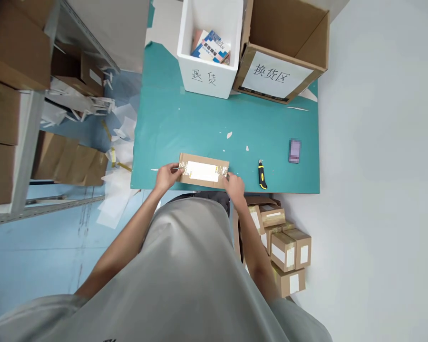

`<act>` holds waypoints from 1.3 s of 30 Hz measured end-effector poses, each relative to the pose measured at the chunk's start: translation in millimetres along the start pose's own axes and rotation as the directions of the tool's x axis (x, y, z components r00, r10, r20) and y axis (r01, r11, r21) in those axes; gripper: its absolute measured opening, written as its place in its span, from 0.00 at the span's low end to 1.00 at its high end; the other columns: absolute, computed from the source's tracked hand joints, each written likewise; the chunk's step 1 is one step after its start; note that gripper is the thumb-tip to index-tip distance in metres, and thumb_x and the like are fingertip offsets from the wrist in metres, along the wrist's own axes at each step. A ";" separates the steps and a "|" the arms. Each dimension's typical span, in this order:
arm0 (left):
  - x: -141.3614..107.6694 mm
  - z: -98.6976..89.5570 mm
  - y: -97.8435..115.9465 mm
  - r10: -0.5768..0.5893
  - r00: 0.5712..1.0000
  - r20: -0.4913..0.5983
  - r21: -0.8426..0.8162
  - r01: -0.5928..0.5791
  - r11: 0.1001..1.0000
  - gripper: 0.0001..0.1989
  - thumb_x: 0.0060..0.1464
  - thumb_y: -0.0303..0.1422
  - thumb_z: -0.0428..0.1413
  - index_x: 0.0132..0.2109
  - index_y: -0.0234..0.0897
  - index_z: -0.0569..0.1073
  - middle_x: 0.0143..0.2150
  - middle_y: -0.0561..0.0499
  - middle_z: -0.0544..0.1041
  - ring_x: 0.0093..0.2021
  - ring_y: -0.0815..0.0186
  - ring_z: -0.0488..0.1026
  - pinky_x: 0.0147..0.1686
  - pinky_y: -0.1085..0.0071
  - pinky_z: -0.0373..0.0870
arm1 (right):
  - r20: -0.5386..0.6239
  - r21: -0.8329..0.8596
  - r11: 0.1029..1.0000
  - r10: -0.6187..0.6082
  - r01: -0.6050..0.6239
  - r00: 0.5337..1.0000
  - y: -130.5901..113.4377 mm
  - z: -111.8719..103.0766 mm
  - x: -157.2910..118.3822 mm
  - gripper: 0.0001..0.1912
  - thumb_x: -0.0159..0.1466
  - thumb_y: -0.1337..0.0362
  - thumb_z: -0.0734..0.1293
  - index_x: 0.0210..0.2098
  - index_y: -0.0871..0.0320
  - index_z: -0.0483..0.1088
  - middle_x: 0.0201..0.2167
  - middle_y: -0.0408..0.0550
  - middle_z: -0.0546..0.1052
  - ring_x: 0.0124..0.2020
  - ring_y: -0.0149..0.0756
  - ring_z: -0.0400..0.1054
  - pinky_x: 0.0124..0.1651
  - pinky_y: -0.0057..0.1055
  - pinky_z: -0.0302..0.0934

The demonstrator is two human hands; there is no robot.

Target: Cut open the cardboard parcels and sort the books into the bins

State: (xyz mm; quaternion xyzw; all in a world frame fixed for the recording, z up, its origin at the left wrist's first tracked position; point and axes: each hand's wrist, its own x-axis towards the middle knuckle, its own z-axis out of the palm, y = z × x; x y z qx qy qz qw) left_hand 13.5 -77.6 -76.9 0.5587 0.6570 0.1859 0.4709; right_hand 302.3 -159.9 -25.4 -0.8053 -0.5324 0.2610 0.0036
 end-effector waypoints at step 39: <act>37.8 -3.4 18.2 -0.049 0.996 0.081 0.132 0.038 0.990 0.18 0.58 0.43 0.62 0.47 0.35 0.85 0.42 0.44 0.86 0.43 0.55 0.82 0.42 0.68 0.71 | -0.202 0.329 0.944 0.037 0.032 0.979 17.5 10.8 43.1 0.15 0.70 0.53 0.64 0.38 0.57 0.77 0.39 0.55 0.85 0.41 0.45 0.79 0.46 0.34 0.68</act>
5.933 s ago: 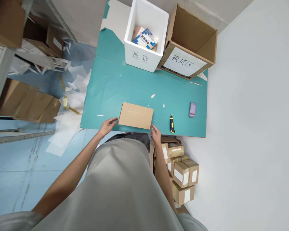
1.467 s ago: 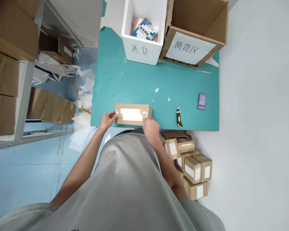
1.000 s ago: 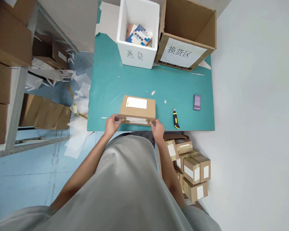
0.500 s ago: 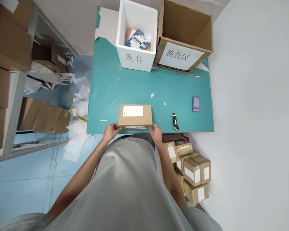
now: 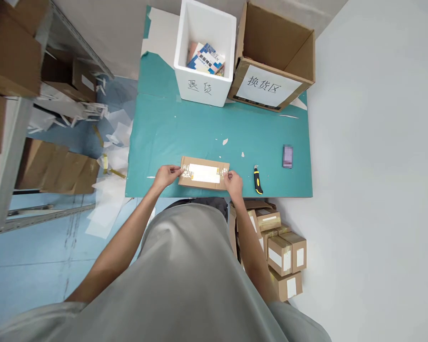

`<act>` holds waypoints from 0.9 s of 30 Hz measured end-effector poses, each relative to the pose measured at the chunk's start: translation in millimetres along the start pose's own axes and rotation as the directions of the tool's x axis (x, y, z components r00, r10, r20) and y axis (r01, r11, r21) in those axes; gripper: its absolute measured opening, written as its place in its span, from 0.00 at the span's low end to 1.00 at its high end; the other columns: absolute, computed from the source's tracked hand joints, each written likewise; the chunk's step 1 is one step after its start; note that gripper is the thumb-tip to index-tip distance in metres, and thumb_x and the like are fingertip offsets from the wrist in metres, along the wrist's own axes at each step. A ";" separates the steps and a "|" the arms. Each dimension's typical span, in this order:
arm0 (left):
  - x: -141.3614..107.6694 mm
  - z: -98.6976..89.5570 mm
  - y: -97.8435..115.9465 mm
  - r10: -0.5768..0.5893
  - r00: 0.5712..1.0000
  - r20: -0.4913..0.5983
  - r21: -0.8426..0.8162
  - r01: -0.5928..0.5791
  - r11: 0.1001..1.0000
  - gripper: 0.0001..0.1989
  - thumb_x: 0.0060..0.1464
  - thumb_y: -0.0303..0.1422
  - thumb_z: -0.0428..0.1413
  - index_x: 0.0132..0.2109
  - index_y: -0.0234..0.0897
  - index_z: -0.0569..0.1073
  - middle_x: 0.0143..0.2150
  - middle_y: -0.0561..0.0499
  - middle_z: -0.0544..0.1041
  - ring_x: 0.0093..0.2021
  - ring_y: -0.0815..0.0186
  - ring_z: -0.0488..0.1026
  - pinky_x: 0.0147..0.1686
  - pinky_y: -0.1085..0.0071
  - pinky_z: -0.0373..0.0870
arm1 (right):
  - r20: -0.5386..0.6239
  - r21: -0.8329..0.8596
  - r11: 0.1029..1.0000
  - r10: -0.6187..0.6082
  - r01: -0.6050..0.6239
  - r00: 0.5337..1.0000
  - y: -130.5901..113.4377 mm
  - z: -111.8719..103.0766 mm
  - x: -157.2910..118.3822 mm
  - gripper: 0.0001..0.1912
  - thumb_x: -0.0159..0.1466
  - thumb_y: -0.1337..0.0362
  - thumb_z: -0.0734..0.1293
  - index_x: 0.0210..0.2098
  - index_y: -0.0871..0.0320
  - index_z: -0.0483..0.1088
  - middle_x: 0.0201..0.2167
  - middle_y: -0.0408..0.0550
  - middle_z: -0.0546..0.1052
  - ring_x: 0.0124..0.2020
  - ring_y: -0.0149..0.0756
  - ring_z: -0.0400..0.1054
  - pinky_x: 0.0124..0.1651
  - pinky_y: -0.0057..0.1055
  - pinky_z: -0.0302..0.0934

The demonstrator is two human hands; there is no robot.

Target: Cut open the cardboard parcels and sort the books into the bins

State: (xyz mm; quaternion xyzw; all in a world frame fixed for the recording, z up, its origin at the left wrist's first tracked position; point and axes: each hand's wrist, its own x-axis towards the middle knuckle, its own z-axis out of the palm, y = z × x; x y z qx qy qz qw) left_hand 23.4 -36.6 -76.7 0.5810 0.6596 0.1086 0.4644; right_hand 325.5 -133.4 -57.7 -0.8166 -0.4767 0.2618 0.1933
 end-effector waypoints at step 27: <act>5.9 13.9 -17.0 0.029 0.998 -0.055 -0.211 -0.040 0.977 0.25 0.55 0.51 0.61 0.48 0.35 0.81 0.44 0.41 0.85 0.42 0.57 0.81 0.44 0.66 0.76 | -0.219 0.207 0.978 0.048 -0.002 0.975 3.9 26.1 -8.2 0.23 0.72 0.47 0.59 0.41 0.58 0.77 0.43 0.56 0.83 0.43 0.42 0.77 0.52 0.36 0.70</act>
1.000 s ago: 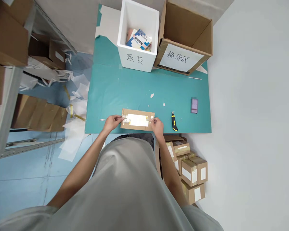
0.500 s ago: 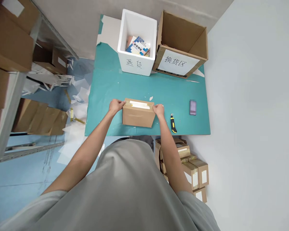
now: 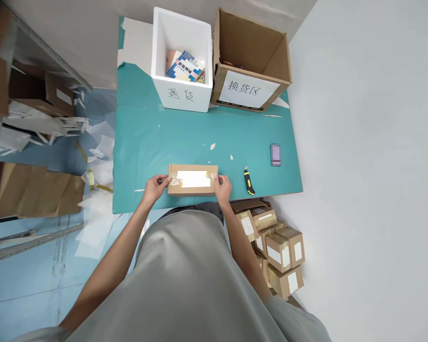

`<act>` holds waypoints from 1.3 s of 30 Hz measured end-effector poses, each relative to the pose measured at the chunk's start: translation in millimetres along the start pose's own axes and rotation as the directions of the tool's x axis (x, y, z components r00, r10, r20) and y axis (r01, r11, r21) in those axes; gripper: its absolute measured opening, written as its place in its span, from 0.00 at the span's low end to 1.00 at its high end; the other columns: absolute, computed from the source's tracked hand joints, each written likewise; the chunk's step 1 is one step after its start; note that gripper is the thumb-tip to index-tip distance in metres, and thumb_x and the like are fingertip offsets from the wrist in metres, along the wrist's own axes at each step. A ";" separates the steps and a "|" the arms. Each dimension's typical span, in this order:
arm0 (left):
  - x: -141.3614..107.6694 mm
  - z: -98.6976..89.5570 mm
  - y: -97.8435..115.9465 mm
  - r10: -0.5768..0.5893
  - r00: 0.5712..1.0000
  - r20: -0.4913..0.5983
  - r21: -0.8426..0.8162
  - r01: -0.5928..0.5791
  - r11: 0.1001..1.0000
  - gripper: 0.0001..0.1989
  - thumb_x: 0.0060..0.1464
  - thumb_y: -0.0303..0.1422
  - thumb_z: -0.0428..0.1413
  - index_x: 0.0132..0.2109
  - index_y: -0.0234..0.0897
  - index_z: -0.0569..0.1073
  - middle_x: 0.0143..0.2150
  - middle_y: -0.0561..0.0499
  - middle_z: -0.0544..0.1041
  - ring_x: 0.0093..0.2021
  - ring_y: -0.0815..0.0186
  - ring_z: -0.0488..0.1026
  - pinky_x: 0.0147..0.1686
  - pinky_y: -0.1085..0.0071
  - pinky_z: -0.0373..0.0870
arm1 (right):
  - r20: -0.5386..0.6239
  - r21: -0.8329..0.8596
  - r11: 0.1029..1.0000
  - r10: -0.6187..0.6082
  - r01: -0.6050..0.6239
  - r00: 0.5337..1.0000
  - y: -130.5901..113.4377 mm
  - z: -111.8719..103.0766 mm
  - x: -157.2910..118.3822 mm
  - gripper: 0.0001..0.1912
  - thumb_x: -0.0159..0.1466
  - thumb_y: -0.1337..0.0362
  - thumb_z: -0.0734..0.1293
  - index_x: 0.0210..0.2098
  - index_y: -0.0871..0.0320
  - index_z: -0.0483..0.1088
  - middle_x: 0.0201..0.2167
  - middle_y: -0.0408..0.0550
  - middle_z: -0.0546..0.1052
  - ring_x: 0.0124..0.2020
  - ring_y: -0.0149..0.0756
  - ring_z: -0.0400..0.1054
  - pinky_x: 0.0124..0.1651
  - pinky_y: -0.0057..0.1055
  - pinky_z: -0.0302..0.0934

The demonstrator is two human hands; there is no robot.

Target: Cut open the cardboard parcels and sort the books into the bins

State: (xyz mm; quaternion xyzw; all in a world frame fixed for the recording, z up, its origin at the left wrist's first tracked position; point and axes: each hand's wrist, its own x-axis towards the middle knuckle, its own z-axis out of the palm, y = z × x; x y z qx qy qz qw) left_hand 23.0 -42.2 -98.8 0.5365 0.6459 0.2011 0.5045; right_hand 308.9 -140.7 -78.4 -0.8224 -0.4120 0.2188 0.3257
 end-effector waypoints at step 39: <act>-43.3 15.5 -8.6 0.251 0.960 0.127 -0.147 -0.232 0.962 0.23 0.56 0.40 0.65 0.58 0.41 0.80 0.60 0.44 0.75 0.48 0.60 0.78 0.55 0.60 0.77 | 0.772 -0.017 0.869 -0.302 0.494 0.559 -78.9 -49.7 35.5 0.26 0.73 0.40 0.63 0.52 0.55 0.77 0.39 0.50 0.84 0.36 0.42 0.77 0.40 0.31 0.66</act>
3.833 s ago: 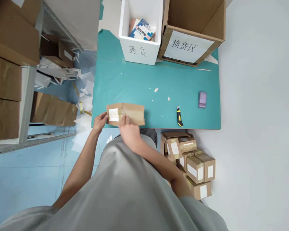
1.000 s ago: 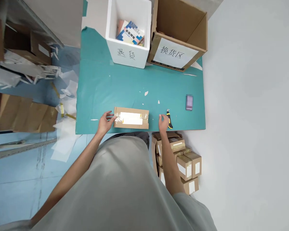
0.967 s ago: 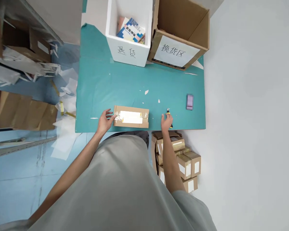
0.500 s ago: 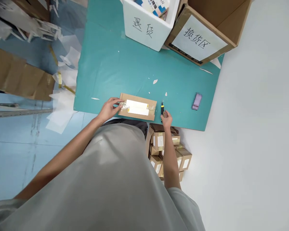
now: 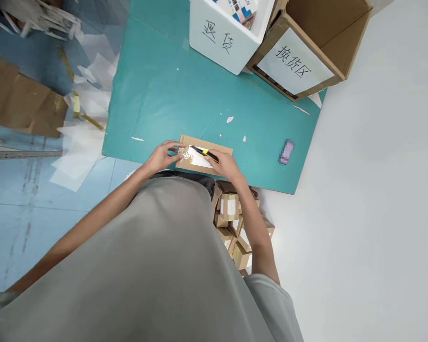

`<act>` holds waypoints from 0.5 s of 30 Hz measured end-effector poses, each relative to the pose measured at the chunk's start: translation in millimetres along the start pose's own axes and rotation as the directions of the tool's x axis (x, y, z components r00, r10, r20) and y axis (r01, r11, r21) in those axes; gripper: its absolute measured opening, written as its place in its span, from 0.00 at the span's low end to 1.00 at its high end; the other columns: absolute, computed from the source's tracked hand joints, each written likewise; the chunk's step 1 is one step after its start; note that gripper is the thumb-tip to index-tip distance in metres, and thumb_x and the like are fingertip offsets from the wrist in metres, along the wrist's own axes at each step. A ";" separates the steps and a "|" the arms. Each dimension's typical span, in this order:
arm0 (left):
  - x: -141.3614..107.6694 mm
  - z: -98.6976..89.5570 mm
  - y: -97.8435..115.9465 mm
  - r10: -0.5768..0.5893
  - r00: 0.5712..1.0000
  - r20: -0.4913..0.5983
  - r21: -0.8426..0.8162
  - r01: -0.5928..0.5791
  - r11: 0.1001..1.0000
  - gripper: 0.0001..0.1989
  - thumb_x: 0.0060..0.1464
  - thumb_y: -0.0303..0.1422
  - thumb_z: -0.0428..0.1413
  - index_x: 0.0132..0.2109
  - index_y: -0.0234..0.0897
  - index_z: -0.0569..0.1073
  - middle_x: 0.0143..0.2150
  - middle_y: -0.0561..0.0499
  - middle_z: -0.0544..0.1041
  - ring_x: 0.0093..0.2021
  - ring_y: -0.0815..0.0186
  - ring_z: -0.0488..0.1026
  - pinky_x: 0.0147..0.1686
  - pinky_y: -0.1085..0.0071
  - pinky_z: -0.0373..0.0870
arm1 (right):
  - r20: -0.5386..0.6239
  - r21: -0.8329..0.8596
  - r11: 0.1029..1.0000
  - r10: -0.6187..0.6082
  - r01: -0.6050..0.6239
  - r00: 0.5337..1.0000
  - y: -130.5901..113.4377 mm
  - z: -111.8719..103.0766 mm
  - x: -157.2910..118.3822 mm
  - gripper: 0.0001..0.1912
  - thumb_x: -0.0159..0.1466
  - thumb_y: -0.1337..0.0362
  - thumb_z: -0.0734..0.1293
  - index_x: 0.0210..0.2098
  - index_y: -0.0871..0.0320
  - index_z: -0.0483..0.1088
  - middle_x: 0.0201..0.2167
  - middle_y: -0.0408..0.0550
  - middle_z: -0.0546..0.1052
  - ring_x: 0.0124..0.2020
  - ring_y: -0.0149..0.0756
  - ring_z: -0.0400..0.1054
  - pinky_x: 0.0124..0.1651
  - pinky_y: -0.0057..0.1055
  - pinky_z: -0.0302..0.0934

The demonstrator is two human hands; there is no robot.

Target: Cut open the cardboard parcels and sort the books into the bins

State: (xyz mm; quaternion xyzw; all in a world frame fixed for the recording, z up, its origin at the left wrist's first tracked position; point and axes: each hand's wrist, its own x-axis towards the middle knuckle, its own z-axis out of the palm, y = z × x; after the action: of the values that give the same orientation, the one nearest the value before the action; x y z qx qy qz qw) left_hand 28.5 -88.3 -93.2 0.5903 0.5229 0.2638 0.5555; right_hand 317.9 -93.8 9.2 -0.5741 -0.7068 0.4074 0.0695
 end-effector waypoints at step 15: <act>1.5 3.4 -2.7 -0.012 1.000 -0.025 -0.056 0.011 0.998 0.23 0.55 0.38 0.65 0.58 0.41 0.81 0.61 0.44 0.76 0.48 0.60 0.77 0.57 0.60 0.75 | 0.201 -0.510 0.854 0.000 0.104 0.980 -39.0 19.8 33.5 0.20 0.79 0.53 0.58 0.59 0.55 0.75 0.46 0.54 0.84 0.45 0.49 0.76 0.45 0.33 0.60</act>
State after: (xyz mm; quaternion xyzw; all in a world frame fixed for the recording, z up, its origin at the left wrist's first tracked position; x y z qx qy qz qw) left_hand 31.2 -88.6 -96.9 0.5681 0.5257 0.2828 0.5665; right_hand 266.1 -74.9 9.3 -0.5098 -0.8090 0.2539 -0.1457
